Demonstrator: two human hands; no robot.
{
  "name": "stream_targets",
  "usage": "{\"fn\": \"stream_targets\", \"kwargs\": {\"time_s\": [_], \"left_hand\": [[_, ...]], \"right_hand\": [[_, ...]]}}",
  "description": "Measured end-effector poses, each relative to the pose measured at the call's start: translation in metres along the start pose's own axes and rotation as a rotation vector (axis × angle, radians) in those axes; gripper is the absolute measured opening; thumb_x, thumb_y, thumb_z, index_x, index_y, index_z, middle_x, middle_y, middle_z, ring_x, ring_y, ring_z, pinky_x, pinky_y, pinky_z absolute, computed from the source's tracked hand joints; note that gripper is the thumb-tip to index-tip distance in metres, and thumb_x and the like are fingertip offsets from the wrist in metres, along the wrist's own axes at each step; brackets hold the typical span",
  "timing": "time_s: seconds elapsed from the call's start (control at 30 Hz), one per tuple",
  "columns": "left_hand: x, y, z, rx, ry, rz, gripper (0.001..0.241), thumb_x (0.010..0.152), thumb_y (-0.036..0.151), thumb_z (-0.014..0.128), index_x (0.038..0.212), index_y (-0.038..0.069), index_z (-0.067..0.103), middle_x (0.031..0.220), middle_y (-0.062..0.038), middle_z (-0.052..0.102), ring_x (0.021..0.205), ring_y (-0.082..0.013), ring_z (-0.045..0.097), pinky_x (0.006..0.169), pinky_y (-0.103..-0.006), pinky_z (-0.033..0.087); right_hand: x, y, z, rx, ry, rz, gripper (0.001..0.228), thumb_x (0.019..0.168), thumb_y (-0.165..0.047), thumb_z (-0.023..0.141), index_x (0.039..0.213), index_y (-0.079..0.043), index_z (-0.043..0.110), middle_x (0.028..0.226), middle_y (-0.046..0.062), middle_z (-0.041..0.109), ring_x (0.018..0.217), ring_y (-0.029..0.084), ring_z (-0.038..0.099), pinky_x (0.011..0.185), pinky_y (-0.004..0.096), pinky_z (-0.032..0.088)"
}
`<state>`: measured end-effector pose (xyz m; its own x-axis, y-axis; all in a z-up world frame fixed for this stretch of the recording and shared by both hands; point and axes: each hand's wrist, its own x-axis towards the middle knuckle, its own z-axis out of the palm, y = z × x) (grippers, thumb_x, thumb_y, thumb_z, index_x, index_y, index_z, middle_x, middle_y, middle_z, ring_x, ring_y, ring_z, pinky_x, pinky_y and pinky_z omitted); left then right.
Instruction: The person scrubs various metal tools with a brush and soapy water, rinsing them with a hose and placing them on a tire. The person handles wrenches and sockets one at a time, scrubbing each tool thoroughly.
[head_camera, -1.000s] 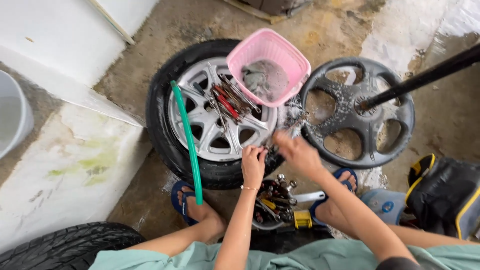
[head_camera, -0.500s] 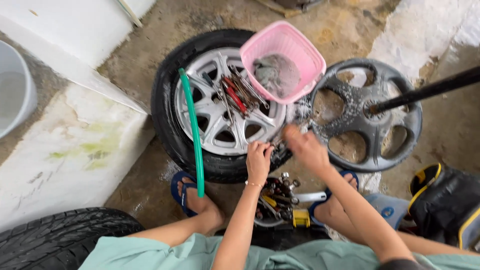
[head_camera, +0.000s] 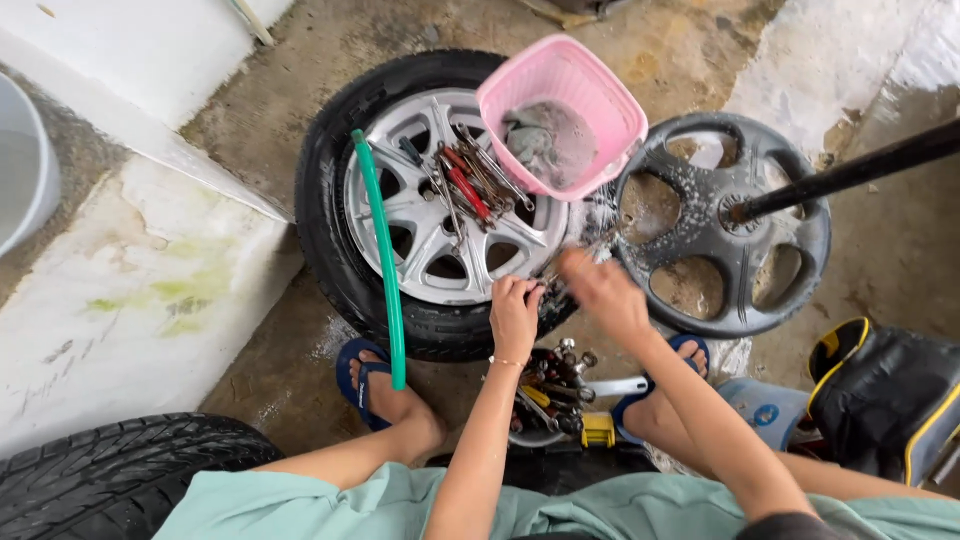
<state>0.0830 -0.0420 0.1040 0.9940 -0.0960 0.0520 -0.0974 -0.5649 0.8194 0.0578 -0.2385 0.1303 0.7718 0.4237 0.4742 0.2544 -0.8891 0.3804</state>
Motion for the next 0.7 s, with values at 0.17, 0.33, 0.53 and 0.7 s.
{"fn": "stream_targets", "kwargs": {"time_s": [0.17, 0.33, 0.53, 0.7], "left_hand": [[-0.003, -0.025, 0.016, 0.114, -0.002, 0.045, 0.021, 0.090, 0.029, 0.076, 0.086, 0.016, 0.059, 0.089, 0.008, 0.051, 0.098, -0.0162, 0.062, 0.078, -0.0296, 0.059], [-0.006, -0.011, 0.008, 0.075, 0.008, 0.055, 0.019, 0.092, 0.028, 0.075, 0.086, 0.015, 0.062, 0.088, 0.007, 0.052, 0.098, -0.0168, 0.064, 0.077, -0.0302, 0.060], [-0.007, -0.018, 0.015, 0.066, 0.016, 0.077, 0.021, 0.091, 0.032, 0.076, 0.087, 0.016, 0.064, 0.088, 0.008, 0.053, 0.102, -0.0159, 0.063, 0.079, -0.0288, 0.059], [-0.003, -0.001, 0.003, 0.061, 0.000, 0.064, 0.016, 0.095, 0.025, 0.074, 0.089, 0.013, 0.066, 0.087, 0.006, 0.054, 0.100, -0.0195, 0.064, 0.079, -0.0313, 0.059]], "right_hand": [[0.002, -0.032, -0.019, 0.390, -0.352, 0.532, 0.035, 0.100, -0.051, 0.052, 0.135, -0.044, 0.055, 0.100, 0.007, 0.051, 0.074, 0.033, 0.064, 0.054, 0.043, 0.058], [-0.006, -0.014, -0.008, 0.338, -0.398, 0.739, 0.042, 0.105, -0.050, 0.049, 0.146, -0.042, 0.048, 0.102, 0.004, 0.046, 0.089, 0.031, 0.063, 0.064, 0.047, 0.062], [-0.003, -0.012, -0.004, -0.056, -0.200, 0.214, 0.015, 0.102, -0.035, 0.051, 0.110, -0.034, 0.065, 0.089, 0.000, 0.055, 0.088, 0.020, 0.056, 0.060, 0.025, 0.053], [-0.020, -0.034, -0.010, 0.269, -0.430, 0.526, 0.042, 0.099, -0.059, 0.047, 0.141, -0.057, 0.047, 0.098, 0.001, 0.046, 0.081, 0.024, 0.064, 0.056, 0.040, 0.061]]}}
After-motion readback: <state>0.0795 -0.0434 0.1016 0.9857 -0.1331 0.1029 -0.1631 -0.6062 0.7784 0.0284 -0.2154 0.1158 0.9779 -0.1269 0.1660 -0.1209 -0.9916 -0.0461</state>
